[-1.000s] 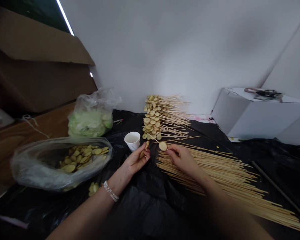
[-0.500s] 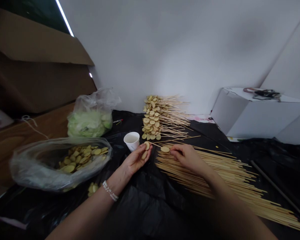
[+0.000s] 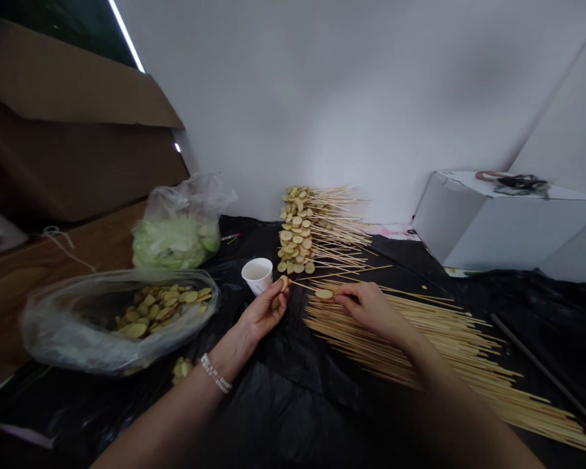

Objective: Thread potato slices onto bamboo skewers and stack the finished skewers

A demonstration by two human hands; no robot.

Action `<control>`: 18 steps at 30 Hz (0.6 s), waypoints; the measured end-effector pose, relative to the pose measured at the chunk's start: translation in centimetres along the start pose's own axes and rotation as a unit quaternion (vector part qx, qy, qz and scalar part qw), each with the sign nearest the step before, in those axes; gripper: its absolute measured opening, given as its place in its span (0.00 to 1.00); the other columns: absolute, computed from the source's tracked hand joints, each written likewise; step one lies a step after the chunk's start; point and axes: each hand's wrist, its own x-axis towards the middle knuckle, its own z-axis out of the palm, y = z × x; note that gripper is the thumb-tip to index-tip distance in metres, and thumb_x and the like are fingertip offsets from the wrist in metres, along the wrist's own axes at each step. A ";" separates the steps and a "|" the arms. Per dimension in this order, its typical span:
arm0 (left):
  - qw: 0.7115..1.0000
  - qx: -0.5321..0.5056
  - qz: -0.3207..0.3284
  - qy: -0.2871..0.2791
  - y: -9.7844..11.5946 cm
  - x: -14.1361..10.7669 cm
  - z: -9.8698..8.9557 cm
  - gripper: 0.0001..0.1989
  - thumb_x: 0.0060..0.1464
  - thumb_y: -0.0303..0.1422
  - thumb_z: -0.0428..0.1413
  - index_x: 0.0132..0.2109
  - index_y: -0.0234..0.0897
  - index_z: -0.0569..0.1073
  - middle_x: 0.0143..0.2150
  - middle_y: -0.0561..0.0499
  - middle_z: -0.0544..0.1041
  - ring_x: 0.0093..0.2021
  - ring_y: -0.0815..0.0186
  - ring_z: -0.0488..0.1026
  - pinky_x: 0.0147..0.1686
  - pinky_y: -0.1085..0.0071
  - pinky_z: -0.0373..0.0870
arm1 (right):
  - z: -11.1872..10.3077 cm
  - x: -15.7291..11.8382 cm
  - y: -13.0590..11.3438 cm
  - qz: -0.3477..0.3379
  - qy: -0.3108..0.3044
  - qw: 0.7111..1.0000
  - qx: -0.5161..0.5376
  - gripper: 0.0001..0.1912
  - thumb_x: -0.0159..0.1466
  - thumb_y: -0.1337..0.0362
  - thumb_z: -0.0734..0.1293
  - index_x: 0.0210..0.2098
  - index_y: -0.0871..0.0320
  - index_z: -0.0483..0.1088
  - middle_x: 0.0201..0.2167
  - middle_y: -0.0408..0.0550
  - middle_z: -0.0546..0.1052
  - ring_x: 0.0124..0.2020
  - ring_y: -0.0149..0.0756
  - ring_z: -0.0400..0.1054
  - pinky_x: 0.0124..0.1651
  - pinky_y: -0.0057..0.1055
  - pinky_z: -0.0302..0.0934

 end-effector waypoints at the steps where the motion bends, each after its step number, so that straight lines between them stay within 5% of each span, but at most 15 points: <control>1: 1.000 0.001 0.001 0.002 0.0 0.0 0.0 0.03 0.53 0.21 0.57 0.35 0.30 0.74 0.31 0.50 0.76 0.25 0.75 0.73 0.20 0.86 0.69 | 0.0 0.0 0.0 0.000 0.002 1.000 0.001 0.14 0.63 0.59 0.59 0.34 0.54 0.76 0.30 0.44 0.79 0.30 0.35 0.69 0.35 0.32 0.59; 18: 1.000 0.009 0.017 0.004 -0.4 0.2 -0.2 0.04 0.51 0.21 0.59 0.36 0.31 0.74 0.29 0.51 0.75 0.24 0.76 0.73 0.20 0.86 0.69 | -0.2 -0.1 0.1 -0.005 -0.003 1.000 0.007 0.14 0.62 0.59 0.60 0.33 0.53 0.77 0.32 0.45 0.80 0.32 0.37 0.70 0.36 0.33 0.60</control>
